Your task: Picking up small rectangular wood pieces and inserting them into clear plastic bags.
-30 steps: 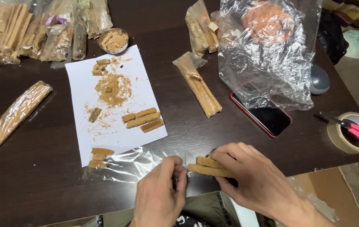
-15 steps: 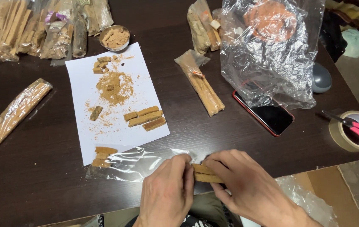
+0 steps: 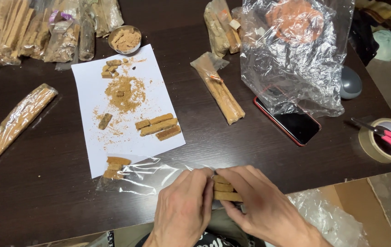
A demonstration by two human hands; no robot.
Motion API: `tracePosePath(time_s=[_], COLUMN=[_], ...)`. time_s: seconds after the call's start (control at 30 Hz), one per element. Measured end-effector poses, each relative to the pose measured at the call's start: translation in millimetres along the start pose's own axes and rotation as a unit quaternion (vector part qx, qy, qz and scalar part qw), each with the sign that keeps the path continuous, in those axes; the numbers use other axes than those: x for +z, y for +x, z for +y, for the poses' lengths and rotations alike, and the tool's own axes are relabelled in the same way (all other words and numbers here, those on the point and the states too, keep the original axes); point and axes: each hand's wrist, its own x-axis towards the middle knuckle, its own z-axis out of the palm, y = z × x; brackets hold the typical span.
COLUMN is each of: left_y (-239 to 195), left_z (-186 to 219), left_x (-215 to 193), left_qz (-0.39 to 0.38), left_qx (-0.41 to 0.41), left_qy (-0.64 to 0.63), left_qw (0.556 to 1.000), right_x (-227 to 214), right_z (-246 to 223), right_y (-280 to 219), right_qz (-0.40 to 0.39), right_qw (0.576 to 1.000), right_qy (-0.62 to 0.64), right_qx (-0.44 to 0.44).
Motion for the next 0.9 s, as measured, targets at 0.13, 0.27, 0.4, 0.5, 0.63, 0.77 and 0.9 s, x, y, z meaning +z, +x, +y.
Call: tracePosePath(time_s=[0.13, 0.27, 0.4, 0.5, 0.63, 0.77, 0.9], left_y=[-2.7, -4.2, -7.4, -10.7, -9.6, -4.0, -1.6], left_z=[-0.8, 1.8, 1.9, -0.3, -0.8, -1.7, -19.2], left_x=[2.9, 0.4, -0.2, -0.4, -2.7, -8.6, -30.8], left_qz=[0.005, 0.019, 0.033, 0.034, 0.011, 0.039, 0.005], left_qx=[0.031, 0.027, 0.027, 0.009, -0.032, -0.010, 0.049], left_qy=[0.016, 0.019, -0.002, -0.012, -0.029, -0.010, -0.041], left_qw=[0.999, 0.999, 0.999, 0.999, 0.999, 0.999, 0.998], right_x=[10.5, 20.1, 28.0, 33.0, 41.3, 38.7, 31.0], right_z=[-2.0, -0.5, -0.5, 0.6, 1.6, -1.6, 9.7], right_y=[1.7, 2.1, 7.3, 8.8, 6.3, 5.4, -9.9], right_qz=[0.038, 0.023, 0.055, 0.072, 0.057, 0.082, 0.071], right_qw=[0.999, 0.996, 0.995, 0.994, 0.982, 0.981, 0.973], right_qy=[0.010, 0.041, 0.020, 0.006, 0.046, 0.071, 0.086], right_qx=[0.011, 0.079, 0.081, 0.088, 0.177, 0.161, 0.203])
